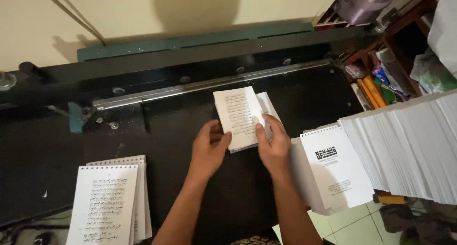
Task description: The person assembles spiral-bound notebooks by hand. They pick up a stack of printed pages and a cover sheet, align them, and place them into a binding machine to secure the spiral binding. The finished notebooks are then stacked on the table.
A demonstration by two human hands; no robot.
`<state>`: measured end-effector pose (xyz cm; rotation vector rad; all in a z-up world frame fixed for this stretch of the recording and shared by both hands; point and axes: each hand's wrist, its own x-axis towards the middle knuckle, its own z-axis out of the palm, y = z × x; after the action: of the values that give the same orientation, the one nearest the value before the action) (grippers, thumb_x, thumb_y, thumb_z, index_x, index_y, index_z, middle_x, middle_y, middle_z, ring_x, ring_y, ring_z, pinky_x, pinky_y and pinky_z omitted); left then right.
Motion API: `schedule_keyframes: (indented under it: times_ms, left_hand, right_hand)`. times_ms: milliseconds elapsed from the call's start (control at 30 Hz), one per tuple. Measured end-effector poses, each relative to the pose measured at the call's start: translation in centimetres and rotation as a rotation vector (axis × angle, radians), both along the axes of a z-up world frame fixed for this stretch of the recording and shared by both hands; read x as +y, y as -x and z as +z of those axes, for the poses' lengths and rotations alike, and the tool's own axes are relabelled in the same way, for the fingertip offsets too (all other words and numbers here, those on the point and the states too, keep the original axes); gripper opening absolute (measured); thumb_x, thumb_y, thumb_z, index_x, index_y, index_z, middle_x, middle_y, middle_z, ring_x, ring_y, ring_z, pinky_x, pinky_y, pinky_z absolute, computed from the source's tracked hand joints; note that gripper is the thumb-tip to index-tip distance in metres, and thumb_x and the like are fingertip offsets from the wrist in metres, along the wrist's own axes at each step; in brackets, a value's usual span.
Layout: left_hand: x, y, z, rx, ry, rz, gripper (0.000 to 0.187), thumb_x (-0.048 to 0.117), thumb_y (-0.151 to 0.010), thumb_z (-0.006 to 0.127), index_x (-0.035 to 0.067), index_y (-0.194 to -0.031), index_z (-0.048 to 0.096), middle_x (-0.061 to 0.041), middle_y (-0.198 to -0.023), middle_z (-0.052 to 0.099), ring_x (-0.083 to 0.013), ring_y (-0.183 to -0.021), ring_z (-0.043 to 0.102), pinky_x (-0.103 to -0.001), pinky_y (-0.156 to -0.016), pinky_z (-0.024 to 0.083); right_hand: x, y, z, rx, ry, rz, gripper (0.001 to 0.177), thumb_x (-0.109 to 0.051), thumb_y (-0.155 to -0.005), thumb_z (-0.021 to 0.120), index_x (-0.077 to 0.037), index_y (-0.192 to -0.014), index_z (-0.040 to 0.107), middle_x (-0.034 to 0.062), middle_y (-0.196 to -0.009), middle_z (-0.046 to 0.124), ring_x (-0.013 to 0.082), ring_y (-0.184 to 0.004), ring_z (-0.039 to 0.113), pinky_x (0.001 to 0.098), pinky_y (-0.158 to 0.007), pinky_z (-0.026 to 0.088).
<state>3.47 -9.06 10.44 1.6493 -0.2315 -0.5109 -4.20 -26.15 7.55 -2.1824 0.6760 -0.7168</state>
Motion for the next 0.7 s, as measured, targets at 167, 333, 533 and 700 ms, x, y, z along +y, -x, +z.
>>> schedule_keyframes:
  times_ms: [167, 333, 533, 700]
  left_hand:
    - [-2.3, -1.3, -3.0, -0.033, -0.079, 0.101, 0.048, 0.029, -0.093, 0.071, -0.001, -0.129, 0.068, -0.030, -0.123, 0.069, -0.0498, -0.124, 0.060, -0.058, -0.101, 0.049]
    - [-1.7, -2.0, -1.8, 0.072, 0.009, 0.131, 0.035, 0.016, -0.093, 0.072, -0.003, -0.123, 0.072, -0.026, -0.111, 0.073, -0.0396, -0.108, 0.072, -0.050, -0.088, 0.058]
    - [1.1, -1.6, -2.4, -0.065, 0.167, 0.247, 0.024, 0.001, -0.089, 0.071, -0.007, -0.112, 0.072, -0.024, -0.094, 0.069, -0.0310, -0.093, 0.064, -0.044, -0.077, 0.055]
    - [7.6, 1.1, -2.4, -0.162, 0.096, 0.254, 0.012, -0.001, -0.093, 0.066, -0.005, -0.103, 0.072, -0.019, -0.082, 0.071, -0.0260, -0.082, 0.061, -0.043, -0.074, 0.055]
  right_hand:
    - [0.1, 0.5, -0.5, -0.065, 0.041, 0.054, 0.027, -0.024, -0.102, 0.065, -0.007, -0.121, 0.074, 0.0210, -0.128, 0.069, 0.0414, -0.123, 0.064, 0.0530, -0.106, 0.049]
    - [0.6, 0.6, -0.6, -0.134, -0.060, 0.055, 0.037, -0.015, -0.102, 0.062, 0.008, -0.131, 0.061, 0.0327, -0.129, 0.063, 0.0493, -0.126, 0.059, 0.0586, -0.109, 0.045]
    - [1.2, 1.5, -1.0, -0.354, 0.042, 0.020, 0.041, -0.006, -0.094, 0.068, 0.008, -0.131, 0.058, 0.0276, -0.129, 0.064, 0.0431, -0.128, 0.060, 0.0505, -0.111, 0.045]
    - [6.8, 1.9, 0.3, -0.517, -0.143, 0.301, 0.067, 0.003, -0.082, 0.074, 0.010, -0.142, 0.043, 0.0263, -0.140, 0.054, 0.0395, -0.137, 0.053, 0.0505, -0.116, 0.043]
